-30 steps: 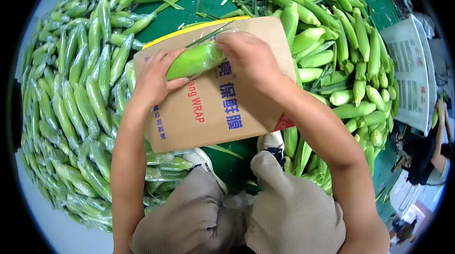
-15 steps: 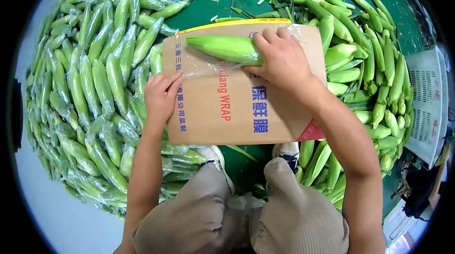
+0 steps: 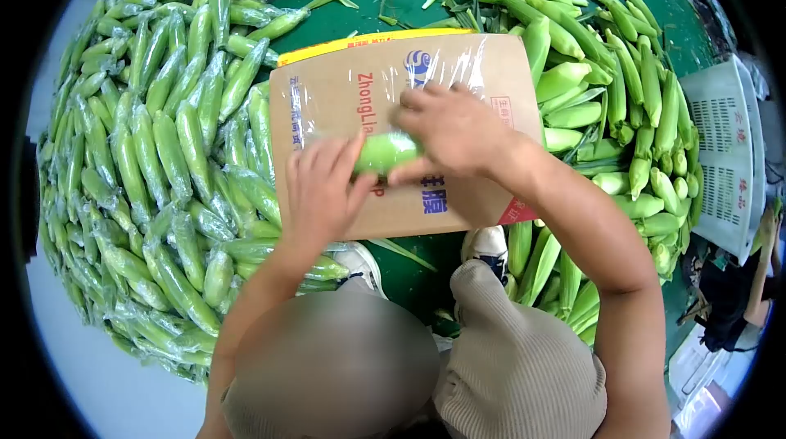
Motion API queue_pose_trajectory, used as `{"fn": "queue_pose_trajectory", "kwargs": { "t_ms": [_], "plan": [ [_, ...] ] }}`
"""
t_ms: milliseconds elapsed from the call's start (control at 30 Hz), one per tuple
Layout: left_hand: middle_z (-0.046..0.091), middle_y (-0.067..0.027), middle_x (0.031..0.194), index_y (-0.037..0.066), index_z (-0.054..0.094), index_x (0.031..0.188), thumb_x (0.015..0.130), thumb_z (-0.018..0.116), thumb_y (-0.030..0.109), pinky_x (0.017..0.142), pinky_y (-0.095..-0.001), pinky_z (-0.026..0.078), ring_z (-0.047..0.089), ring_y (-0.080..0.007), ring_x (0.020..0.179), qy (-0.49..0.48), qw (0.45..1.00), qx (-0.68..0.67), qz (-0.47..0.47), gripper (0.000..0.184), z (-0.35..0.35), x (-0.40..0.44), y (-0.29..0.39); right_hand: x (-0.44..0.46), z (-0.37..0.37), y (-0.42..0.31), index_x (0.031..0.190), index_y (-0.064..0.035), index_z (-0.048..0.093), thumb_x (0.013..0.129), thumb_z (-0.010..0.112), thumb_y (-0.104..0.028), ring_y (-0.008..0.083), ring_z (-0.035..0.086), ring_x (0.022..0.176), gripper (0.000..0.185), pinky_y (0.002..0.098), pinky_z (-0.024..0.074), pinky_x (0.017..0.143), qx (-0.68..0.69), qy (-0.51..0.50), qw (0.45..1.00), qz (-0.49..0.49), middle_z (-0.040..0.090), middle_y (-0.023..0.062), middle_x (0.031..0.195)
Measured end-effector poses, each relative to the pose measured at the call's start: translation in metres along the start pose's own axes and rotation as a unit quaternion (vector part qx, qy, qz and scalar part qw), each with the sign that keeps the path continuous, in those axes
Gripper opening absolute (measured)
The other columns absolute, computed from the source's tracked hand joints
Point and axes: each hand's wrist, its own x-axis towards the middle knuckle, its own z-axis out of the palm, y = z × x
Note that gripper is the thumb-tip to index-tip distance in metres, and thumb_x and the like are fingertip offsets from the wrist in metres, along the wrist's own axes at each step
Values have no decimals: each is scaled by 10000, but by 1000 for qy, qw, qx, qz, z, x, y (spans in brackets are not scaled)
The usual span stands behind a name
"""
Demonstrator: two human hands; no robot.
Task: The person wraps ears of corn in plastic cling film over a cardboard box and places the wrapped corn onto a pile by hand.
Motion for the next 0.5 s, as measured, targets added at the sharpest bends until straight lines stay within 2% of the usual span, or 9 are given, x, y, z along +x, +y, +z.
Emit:
{"fn": "queue_pose_trajectory", "kwargs": {
  "t_ms": [67,133,167,200,267,300,333,400,500],
  "plan": [
    [641,-123,1347,175,681,1399,1014,616,371,1068,-517,407,547,-325,1298,-79,994,41,-59,437,3,64,-27,13,4,11,1231,-44,641,819,778,-608,373,647,1074,712,485,523,941,-27,128,989,66,651,158,1154],
    [615,-110,1410,201,692,1373,1014,595,434,1068,-520,414,541,-320,1316,-39,980,190,-48,439,4,128,-61,24,0,20,1248,-57,619,777,842,-534,343,631,1137,707,477,519,957,-21,169,984,57,642,141,1183],
    [608,-98,1435,192,709,1347,1005,622,424,1075,-524,413,527,-311,1345,82,972,218,-31,422,9,149,-75,31,5,26,1248,-56,620,767,853,-523,344,620,1154,710,470,519,963,-60,172,982,46,634,141,1194],
    [635,-97,1405,178,728,1305,981,663,413,1073,-512,421,549,-302,1337,132,968,213,-22,406,11,167,-85,40,14,34,1248,-55,621,757,863,-513,345,610,1170,713,463,519,968,-96,173,979,40,625,140,1204],
    [674,-83,1372,148,721,1298,950,708,377,1070,-523,431,593,-296,1295,154,986,22,-55,417,8,176,-80,53,24,49,1264,-51,620,702,911,-448,343,569,1234,747,431,515,991,-112,169,977,70,600,138,1266],
    [679,-79,1372,138,720,1294,943,717,358,1065,-525,440,607,-294,1279,138,985,-78,-73,414,3,167,-71,60,23,58,1268,-49,622,698,916,-430,343,571,1236,746,427,517,993,-100,134,982,87,601,141,1275],
    [704,-83,1336,144,716,1306,927,719,293,1052,-510,466,646,-298,1223,157,983,-91,7,408,10,155,-69,68,21,64,1273,-47,624,694,921,-412,342,574,1237,746,423,519,995,-84,100,986,100,602,144,1284],
    [726,-81,1282,156,695,1336,872,768,249,1035,-479,489,678,-299,1162,138,985,9,103,479,12,126,-40,72,11,59,1296,-24,651,709,901,-451,383,609,1232,768,422,526,1014,-30,38,988,146,645,201,1323],
    [726,-63,1276,157,639,1376,782,836,257,1021,-473,514,703,-316,1106,90,979,49,176,634,8,88,-31,50,-13,31,1383,-27,638,825,810,-568,419,649,1190,796,473,522,1016,173,-171,952,187,666,258,1325]
  ]
}}
